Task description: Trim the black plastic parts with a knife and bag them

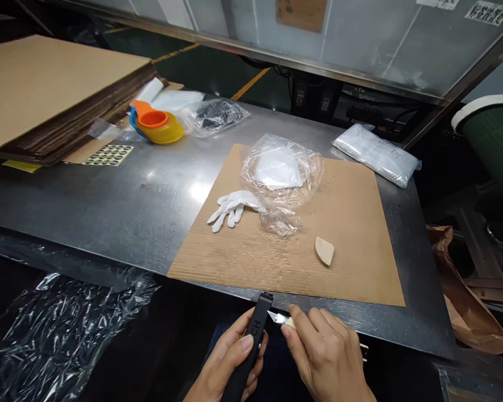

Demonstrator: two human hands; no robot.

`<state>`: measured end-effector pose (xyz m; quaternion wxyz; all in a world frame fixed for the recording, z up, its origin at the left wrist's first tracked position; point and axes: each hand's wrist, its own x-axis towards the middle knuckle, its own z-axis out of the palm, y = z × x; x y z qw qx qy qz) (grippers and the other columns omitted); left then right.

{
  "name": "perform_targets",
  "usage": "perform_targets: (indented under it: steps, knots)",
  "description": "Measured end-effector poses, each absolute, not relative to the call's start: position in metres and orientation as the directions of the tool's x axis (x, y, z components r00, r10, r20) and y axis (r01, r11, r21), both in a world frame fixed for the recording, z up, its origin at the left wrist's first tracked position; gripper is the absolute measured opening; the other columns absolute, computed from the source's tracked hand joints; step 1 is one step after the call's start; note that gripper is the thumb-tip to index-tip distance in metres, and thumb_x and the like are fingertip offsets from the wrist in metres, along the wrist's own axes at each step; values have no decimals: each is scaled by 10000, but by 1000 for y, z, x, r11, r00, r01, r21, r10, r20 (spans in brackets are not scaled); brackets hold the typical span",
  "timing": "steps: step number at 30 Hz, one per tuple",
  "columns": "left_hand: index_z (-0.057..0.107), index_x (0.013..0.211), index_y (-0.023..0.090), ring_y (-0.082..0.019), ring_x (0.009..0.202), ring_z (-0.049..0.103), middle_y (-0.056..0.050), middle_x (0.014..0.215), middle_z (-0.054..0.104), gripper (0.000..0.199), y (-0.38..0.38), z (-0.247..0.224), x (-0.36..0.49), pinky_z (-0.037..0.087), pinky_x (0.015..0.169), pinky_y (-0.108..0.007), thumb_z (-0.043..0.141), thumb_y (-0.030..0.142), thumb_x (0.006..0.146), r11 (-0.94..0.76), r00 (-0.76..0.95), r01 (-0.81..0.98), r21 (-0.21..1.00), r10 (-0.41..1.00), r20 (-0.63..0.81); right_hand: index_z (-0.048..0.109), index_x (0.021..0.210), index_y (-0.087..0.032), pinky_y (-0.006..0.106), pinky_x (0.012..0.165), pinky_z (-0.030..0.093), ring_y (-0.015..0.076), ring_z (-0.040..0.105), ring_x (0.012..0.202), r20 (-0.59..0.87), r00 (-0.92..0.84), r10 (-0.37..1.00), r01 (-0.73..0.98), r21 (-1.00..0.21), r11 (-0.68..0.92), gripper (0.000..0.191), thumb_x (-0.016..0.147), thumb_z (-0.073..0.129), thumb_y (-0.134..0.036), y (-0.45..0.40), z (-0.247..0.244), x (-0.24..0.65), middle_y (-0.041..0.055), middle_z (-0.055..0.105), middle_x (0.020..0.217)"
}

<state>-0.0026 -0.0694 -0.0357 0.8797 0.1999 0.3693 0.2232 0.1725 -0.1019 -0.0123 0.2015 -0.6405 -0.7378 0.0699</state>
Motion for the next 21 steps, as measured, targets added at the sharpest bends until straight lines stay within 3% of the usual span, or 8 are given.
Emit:
perform_targets:
  steps: [8, 12, 17, 21]
  knots:
    - [419, 1245, 202, -49, 462, 322, 22, 665, 432, 571, -71, -37, -3, 238, 409, -176, 560, 500, 779, 803, 627, -244, 544, 558, -543, 636, 1037, -174, 229, 541, 366, 120, 574, 585, 224, -46, 973, 931, -342, 123, 267, 940, 421, -298, -100, -19, 178, 11, 605, 668]
    - [412, 1241, 196, -44, 449, 320, 16, 684, 449, 570, -71, -39, -4, 248, 407, -181, 557, 499, 780, 799, 614, -255, 545, 569, -547, 621, 1074, -163, 230, 566, 393, 134, 589, 617, 186, 2, 983, 916, -394, 73, 269, 934, 428, -288, -100, -23, 181, 28, 622, 697]
    - [417, 1235, 211, -48, 472, 351, 11, 714, 457, 568, -72, -40, -4, 250, 416, -177, 584, 487, 767, 825, 604, -267, 498, 546, -580, 602, 1015, -205, 225, 615, 440, 147, 604, 692, 51, 80, 995, 776, -630, -30, 250, 933, 402, -331, -101, -24, 178, 38, 638, 787]
    - [435, 1252, 213, -54, 462, 355, 27, 654, 445, 569, -72, -41, -2, 267, 424, -182, 600, 462, 769, 826, 614, -274, 492, 544, -572, 561, 844, -193, 199, 457, 351, 98, 432, 477, -141, 76, 987, 574, -803, -159, 277, 854, 504, -464, -97, -23, 166, -52, 462, 548]
